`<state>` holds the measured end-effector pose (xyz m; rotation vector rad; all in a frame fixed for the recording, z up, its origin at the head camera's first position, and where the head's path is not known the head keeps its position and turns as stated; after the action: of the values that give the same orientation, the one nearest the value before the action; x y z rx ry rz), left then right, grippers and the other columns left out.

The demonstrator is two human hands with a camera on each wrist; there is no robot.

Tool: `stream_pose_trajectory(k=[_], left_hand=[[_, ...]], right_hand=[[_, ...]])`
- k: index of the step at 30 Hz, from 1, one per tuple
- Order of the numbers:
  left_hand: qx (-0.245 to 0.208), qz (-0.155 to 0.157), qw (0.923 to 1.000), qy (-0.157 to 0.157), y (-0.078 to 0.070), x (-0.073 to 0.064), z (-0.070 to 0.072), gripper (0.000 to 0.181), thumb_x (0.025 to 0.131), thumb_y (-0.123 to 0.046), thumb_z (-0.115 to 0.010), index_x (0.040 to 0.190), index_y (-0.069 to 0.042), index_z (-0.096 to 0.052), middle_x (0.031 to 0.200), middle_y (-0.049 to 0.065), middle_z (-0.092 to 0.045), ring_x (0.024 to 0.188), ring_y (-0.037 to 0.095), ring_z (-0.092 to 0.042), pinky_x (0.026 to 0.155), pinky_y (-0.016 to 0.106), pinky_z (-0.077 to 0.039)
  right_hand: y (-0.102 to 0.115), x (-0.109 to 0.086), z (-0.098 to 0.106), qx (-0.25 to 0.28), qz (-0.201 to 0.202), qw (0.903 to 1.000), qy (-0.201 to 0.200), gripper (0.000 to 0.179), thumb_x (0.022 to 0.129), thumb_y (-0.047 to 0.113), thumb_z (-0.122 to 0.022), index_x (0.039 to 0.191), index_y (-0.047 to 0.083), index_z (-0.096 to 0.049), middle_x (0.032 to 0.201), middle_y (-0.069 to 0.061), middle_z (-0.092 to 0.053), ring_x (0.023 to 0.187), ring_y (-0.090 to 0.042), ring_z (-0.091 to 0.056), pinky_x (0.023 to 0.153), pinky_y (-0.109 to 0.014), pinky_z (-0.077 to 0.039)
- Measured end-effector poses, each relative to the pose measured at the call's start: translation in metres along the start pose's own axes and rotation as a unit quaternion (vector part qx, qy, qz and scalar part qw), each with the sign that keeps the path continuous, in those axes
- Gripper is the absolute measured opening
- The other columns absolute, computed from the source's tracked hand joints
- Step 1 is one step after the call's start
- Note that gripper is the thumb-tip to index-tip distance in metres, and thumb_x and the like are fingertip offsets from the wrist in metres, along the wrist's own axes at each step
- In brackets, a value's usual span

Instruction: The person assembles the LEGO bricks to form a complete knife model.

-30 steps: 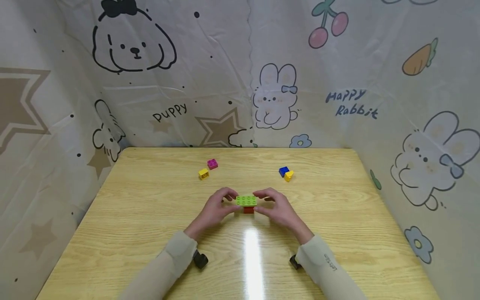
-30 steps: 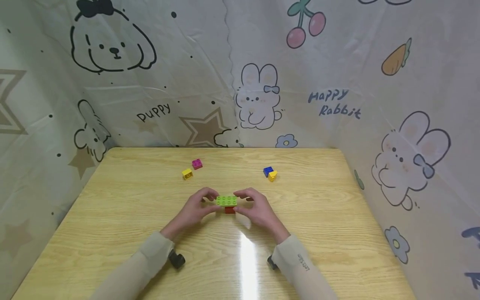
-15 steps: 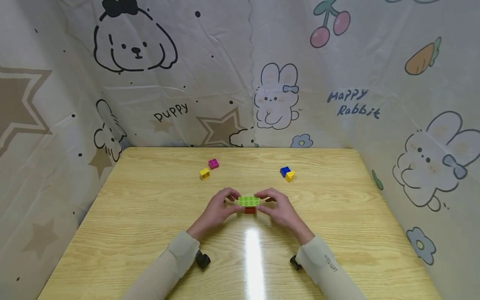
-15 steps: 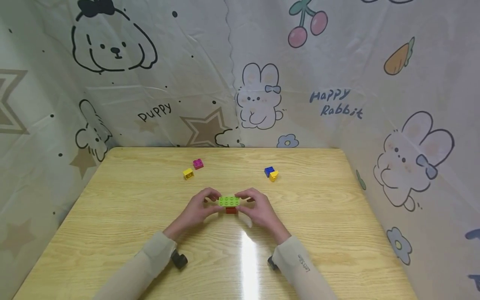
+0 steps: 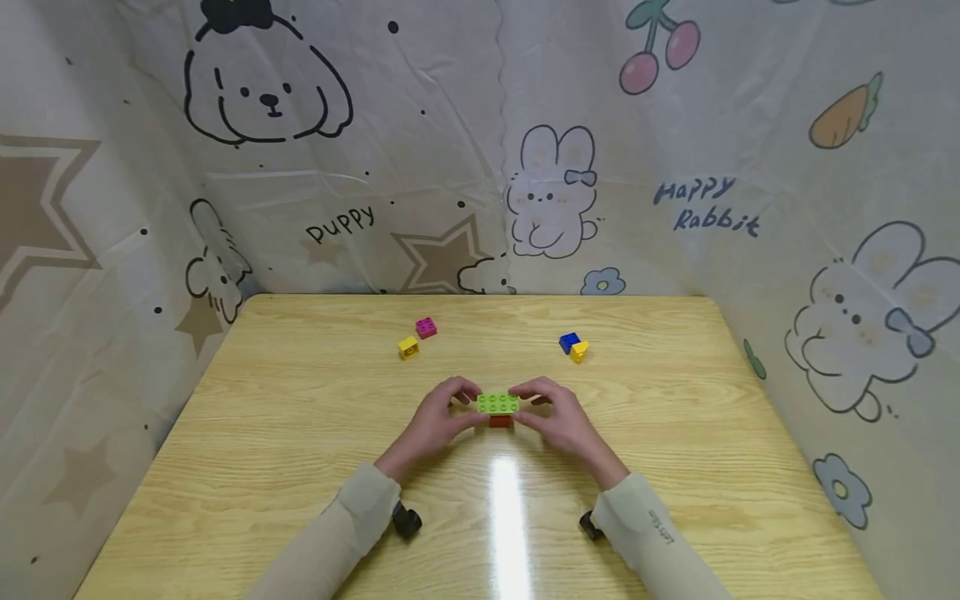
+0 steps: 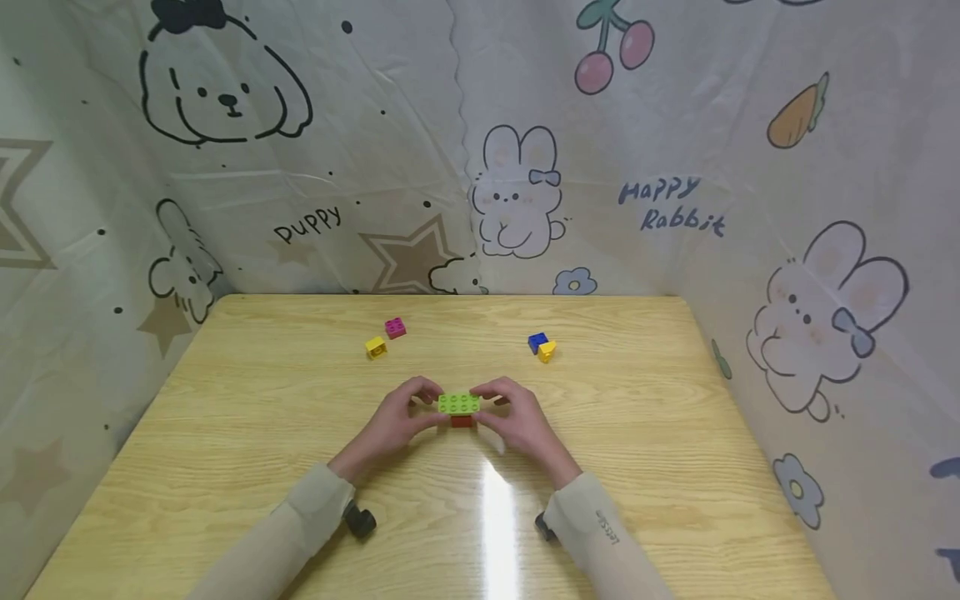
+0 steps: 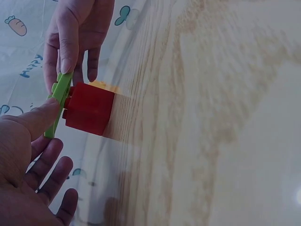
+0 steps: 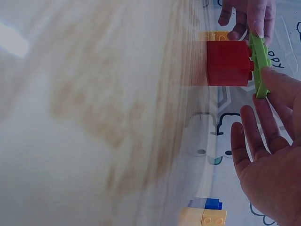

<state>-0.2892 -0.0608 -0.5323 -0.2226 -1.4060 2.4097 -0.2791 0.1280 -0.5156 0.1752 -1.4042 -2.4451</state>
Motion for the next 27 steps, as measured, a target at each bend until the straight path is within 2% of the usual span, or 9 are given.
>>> stream_pose_trajectory(k=[27], left_hand=[[0.005, 0.003, 0.9999, 0.011, 0.0039, 0.001, -0.0028, 0.028, 0.095, -0.027, -0.077, 0.12, -0.019, -0.065, 0.115, -0.001, -0.065, 0.111, 0.019, -0.06, 0.1, 0.044, -0.05]], right_hand=[[-0.0045, 0.0007, -0.0019, -0.001, -0.016, 0.9999, 0.003, 0.031, 0.095, 0.008, -0.076, 0.125, 0.012, -0.072, 0.125, -0.006, -0.069, 0.119, -0.027, -0.063, 0.106, -0.049, -0.051]])
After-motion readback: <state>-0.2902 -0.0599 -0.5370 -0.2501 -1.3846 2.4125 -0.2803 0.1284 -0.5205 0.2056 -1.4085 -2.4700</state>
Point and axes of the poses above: each hand's wrist, its own x-axis towards the middle knuckle, its own z-axis out of the back of the hand, y = z × x, the point moved 9 cm from there along x, towards the middle knuckle
